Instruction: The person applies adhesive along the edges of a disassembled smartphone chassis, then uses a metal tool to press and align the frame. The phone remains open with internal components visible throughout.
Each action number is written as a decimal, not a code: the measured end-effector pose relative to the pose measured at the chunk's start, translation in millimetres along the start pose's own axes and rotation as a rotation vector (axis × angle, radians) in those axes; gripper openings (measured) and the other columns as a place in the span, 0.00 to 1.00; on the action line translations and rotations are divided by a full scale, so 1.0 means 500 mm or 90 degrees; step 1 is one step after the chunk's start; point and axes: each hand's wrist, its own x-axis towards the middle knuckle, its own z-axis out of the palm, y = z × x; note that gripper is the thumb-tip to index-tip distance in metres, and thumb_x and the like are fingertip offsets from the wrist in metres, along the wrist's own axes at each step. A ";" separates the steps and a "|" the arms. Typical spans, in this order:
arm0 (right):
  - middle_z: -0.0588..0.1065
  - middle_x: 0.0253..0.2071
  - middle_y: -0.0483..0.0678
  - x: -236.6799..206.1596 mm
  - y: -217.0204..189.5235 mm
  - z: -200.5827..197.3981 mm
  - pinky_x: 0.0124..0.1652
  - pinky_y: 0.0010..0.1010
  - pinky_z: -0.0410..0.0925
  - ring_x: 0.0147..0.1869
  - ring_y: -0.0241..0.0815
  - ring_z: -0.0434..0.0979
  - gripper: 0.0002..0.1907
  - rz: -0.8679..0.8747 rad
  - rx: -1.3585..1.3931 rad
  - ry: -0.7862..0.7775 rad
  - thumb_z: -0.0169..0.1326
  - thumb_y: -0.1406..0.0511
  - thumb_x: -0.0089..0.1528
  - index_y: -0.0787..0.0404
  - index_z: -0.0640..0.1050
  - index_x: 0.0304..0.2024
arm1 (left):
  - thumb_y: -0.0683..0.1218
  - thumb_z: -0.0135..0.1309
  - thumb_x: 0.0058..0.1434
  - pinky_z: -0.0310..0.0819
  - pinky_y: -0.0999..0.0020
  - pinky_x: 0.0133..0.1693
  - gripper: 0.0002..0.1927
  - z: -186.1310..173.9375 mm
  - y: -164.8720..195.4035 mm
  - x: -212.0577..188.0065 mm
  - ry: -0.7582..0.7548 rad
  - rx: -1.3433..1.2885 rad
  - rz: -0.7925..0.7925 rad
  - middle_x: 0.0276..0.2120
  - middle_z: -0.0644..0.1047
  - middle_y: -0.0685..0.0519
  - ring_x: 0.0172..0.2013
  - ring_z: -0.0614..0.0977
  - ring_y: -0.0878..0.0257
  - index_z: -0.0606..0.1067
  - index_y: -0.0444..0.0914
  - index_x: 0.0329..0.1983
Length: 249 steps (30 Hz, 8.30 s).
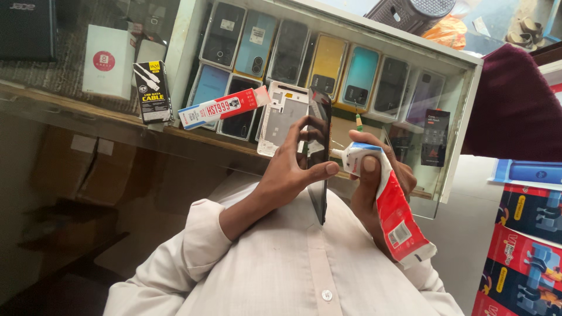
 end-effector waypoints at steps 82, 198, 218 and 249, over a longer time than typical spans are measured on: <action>0.80 0.37 0.49 -0.015 0.004 0.011 0.31 0.24 0.71 0.34 0.37 0.83 0.22 -0.039 0.008 0.075 0.40 0.55 0.79 0.64 0.79 0.54 | 0.74 0.63 0.47 0.79 0.61 0.56 0.64 0.005 0.000 -0.017 -0.004 -0.001 0.002 0.57 0.72 0.38 0.58 0.80 0.50 0.54 0.31 0.74; 0.80 0.34 0.50 -0.017 0.016 0.018 0.32 0.24 0.73 0.35 0.37 0.84 0.21 -0.048 0.029 0.080 0.40 0.55 0.79 0.63 0.78 0.55 | 0.74 0.62 0.49 0.78 0.61 0.56 0.62 0.003 -0.004 -0.019 0.001 0.035 0.025 0.57 0.73 0.39 0.59 0.79 0.51 0.56 0.32 0.74; 0.78 0.30 0.45 -0.017 0.002 0.010 0.32 0.22 0.73 0.33 0.33 0.83 0.24 0.004 0.024 0.090 0.38 0.51 0.79 0.60 0.78 0.57 | 0.74 0.62 0.47 0.79 0.61 0.56 0.65 0.010 -0.008 -0.030 -0.016 0.019 0.004 0.59 0.71 0.37 0.56 0.82 0.49 0.51 0.30 0.75; 0.79 0.31 0.47 -0.019 -0.010 0.003 0.30 0.21 0.72 0.29 0.32 0.82 0.21 -0.020 0.019 0.091 0.40 0.55 0.80 0.62 0.79 0.56 | 0.74 0.63 0.48 0.78 0.61 0.58 0.64 0.011 0.003 -0.038 -0.017 0.023 0.019 0.58 0.72 0.38 0.59 0.80 0.50 0.53 0.31 0.75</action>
